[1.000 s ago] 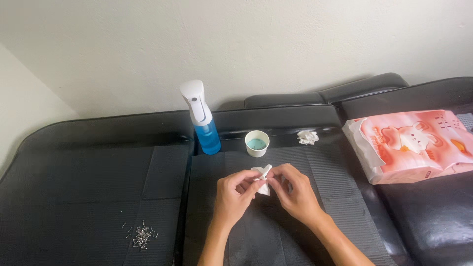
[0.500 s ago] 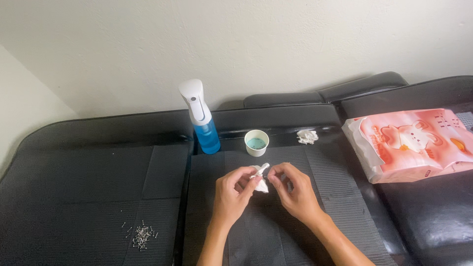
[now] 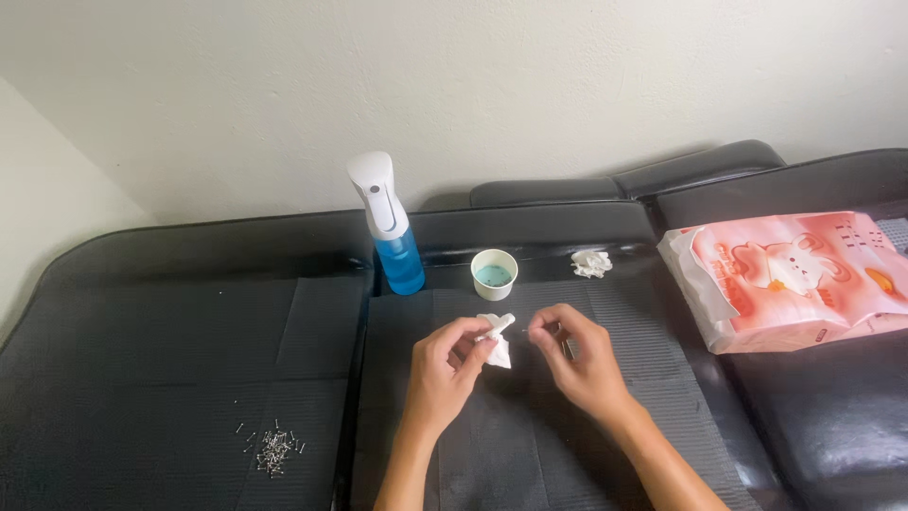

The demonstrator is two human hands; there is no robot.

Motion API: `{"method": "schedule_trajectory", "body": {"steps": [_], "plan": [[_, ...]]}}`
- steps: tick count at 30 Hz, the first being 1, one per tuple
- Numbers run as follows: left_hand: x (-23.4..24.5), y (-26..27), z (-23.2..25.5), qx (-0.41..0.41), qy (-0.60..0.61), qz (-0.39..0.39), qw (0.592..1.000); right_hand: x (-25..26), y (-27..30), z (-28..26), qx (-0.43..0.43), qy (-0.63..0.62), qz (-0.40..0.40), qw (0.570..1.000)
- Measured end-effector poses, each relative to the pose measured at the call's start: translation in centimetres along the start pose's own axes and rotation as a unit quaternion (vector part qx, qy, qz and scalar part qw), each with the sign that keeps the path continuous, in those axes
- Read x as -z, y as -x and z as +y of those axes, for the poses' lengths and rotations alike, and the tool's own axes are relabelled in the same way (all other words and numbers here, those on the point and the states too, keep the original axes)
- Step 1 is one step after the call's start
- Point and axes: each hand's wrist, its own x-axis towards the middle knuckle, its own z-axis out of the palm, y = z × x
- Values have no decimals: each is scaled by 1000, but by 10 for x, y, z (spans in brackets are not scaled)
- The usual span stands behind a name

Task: The person repeatedly picks up small metal pins from a dark surface, wipes them with a tissue, and dips them into a small cup of blue liquid. The person handles the pins one at a time, using a tissue to clean each pin before placing it into the liquid.

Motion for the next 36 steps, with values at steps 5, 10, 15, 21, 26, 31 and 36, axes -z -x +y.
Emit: {"method": "schedule_trajectory", "body": {"steps": [5, 10, 15, 21, 26, 31, 36], "plan": [[17, -1, 16, -61, 27, 65, 996, 38, -7, 53, -46, -169, -2, 985], [57, -3, 56, -71, 135, 84, 985, 73, -22, 21, -60, -50, -17, 997], [85, 9, 22, -53, 80, 139, 986, 43, -29, -15, -96, 1, -31, 995], [148, 80, 3, 60, 65, 165, 982, -49, -34, -79, -133, 44, -207, 968], [218, 147, -21, 142, 51, 245, 958, -148, -34, -136, -18, 51, -337, 940], [252, 195, -55, 192, 50, 302, 932, -233, -29, -156, 8, 59, -396, 916], [253, 208, -71, 187, 100, 329, 920, -285, -20, -147, 32, 94, -393, 914]]}}
